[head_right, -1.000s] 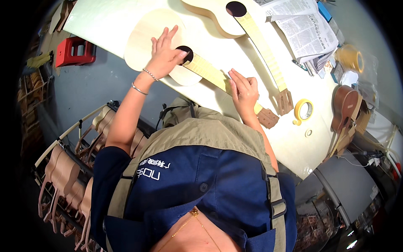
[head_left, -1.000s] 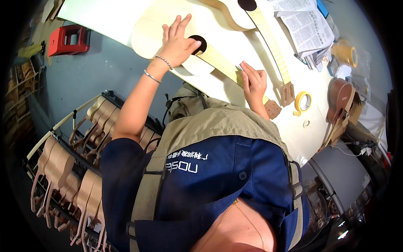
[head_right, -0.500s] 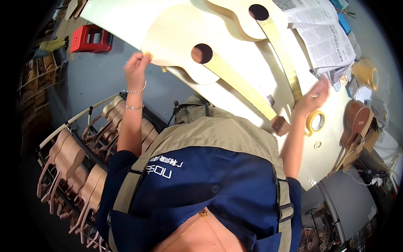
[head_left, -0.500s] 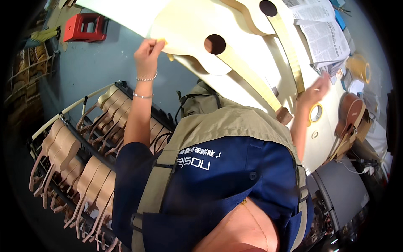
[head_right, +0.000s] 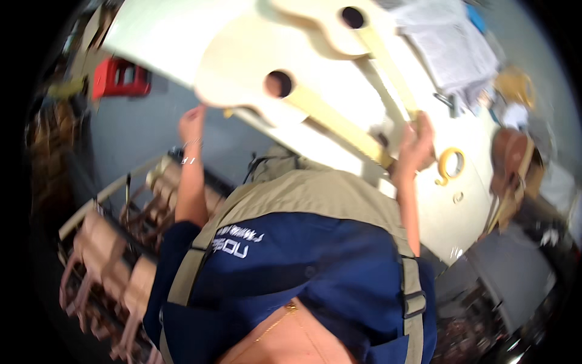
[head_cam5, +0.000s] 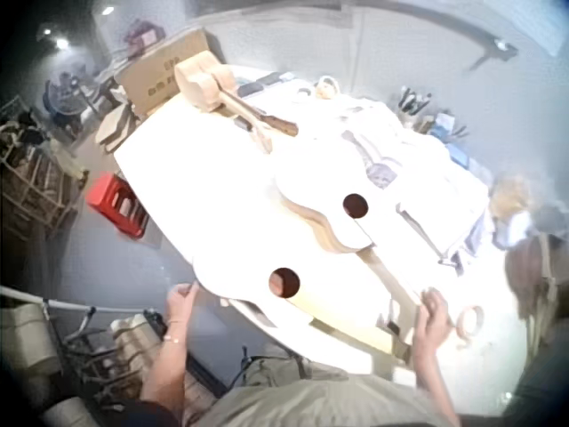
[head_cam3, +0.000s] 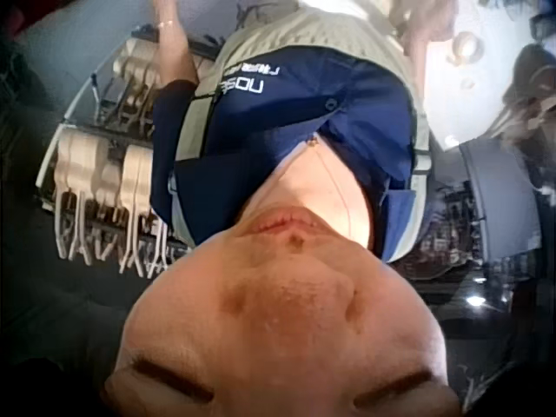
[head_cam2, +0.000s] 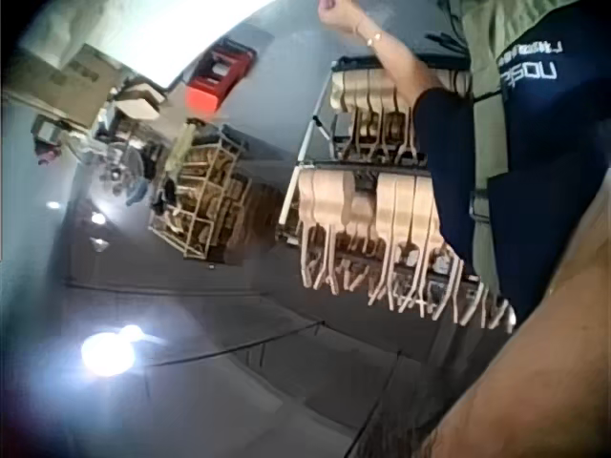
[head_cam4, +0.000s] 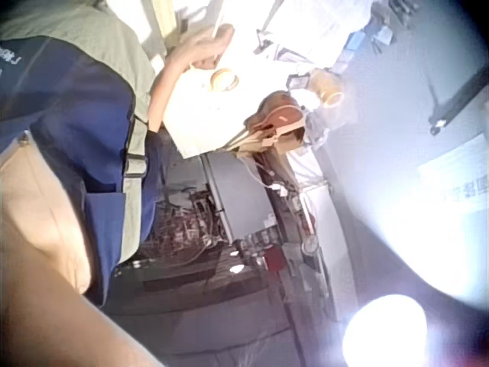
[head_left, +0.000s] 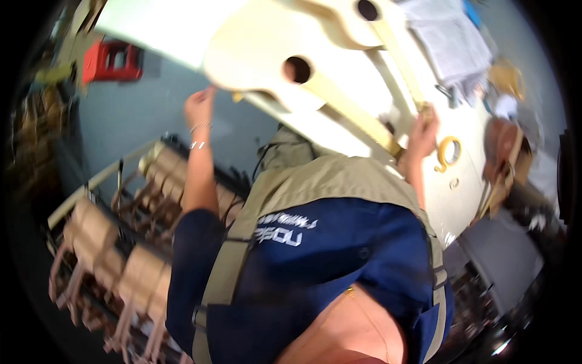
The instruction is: The person wipes the body of a guitar with a cloth, then applies masking tape to the fretboard. They place the guitar on a rack and repeat the process with another guitar, using a utility knife to cut the tape.
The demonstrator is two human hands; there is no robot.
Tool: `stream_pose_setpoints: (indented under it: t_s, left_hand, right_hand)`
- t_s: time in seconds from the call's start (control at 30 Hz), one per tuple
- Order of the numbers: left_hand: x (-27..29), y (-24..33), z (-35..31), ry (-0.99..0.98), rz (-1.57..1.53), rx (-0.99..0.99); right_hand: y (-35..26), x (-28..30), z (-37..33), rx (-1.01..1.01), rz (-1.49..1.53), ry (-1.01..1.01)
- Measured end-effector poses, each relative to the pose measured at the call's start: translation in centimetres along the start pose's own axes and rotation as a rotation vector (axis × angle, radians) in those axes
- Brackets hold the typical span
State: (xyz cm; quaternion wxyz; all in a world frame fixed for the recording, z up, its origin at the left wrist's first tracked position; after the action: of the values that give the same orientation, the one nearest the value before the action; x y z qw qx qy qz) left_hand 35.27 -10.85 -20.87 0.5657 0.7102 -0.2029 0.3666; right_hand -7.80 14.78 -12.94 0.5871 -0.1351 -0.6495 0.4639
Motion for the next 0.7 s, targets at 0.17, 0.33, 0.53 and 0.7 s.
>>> stream_pose_setpoints:
  t_s: [0.17,0.33,0.53,0.7]
  left_hand:
    - [-0.1,18.8,-3.2,0.171,-0.208,-0.997]
    - [-11.9,33.6,-12.3,-0.286,-0.401,-1.688]
    - [-24.9,40.3,-14.5,-0.035,0.223,-1.558]
    - [-25.7,44.4,-12.3,-0.489,0.204,-1.071]
  right_hand:
    - [0.2,-1.7,-4.3,0.538,-0.093,-0.216]
    - [-0.4,-1.9,-4.0,0.543,0.047,-0.188]
    - [-0.3,-1.5,-4.0,0.497,0.169,-0.144]
    - [-0.8,-0.9,-3.4,0.398,0.291,-0.180]
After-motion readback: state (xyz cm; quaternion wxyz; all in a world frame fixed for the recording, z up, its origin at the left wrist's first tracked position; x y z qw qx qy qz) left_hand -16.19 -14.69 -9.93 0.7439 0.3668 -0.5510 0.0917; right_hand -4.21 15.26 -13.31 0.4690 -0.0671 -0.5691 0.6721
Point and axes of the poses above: each hand's wrist, its own z-axis towards the middle knuckle, its own x-axis out of the back of the hand, y = z × x, the point moved 1 cm from there along z, towards the middle knuckle, and after that the axes turned 6 degrees about y, right-handed, at the moved point
